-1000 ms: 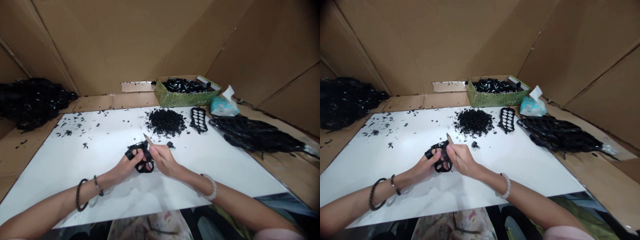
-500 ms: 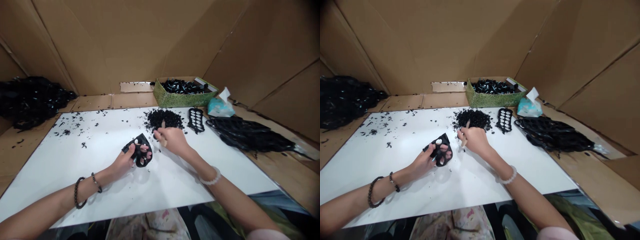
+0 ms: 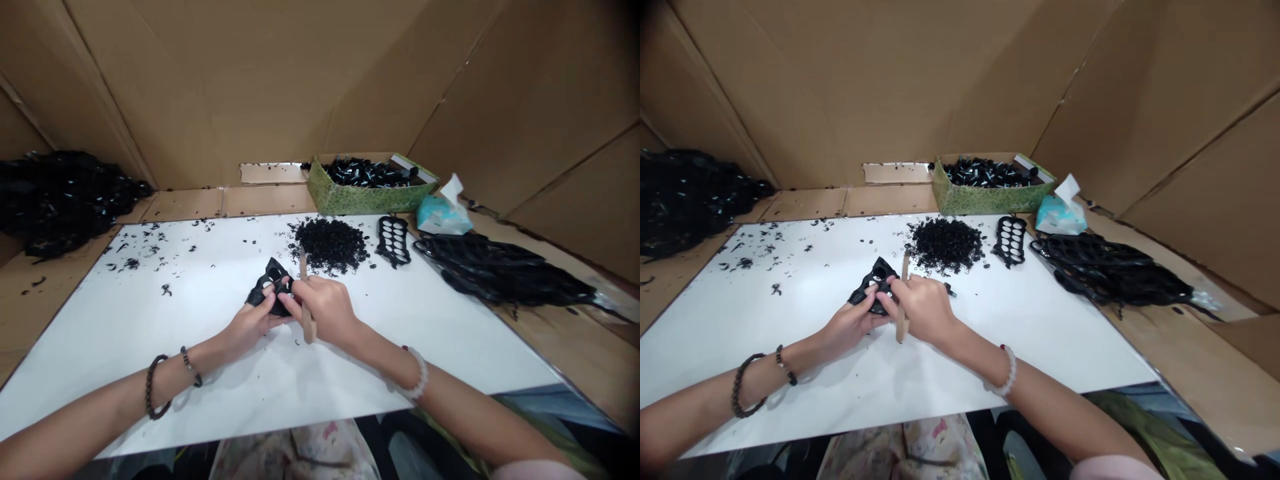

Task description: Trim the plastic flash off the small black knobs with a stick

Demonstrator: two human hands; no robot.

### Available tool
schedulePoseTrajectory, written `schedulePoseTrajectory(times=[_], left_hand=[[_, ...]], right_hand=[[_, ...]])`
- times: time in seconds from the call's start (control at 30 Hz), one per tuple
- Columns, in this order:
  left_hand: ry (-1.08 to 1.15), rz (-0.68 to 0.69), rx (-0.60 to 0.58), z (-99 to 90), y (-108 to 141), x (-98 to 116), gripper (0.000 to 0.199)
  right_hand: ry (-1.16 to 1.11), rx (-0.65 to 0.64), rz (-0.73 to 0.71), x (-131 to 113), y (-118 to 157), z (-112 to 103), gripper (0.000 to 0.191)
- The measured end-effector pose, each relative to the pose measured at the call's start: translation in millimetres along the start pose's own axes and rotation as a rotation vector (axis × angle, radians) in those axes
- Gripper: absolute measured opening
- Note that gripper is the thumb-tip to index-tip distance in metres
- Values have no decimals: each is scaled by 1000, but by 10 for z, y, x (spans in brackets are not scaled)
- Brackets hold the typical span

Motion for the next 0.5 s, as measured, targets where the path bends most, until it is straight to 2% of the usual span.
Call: schedulePoseTrajectory(times=[0.17, 0.3, 0.5], left_hand=[[-117, 106, 66, -2, 2, -8, 20], [-194, 165, 136, -57, 19, -17, 24], [-526, 84, 19, -81, 37, -37, 38]], right_hand=[[-55, 84, 77, 6, 8, 14, 38], [-103, 140, 62, -15, 27, -23, 39], [-125, 94, 72, -50, 73, 47, 37]])
Point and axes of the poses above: each hand's wrist, its own y-axis away from the middle knuckle, its own z-axis out of the palm, x = y × z, the point moved 3 cm from there along -y, towards the middle knuckle, and after that the axes turned 4 degrees about z, right-handed, at the moved point
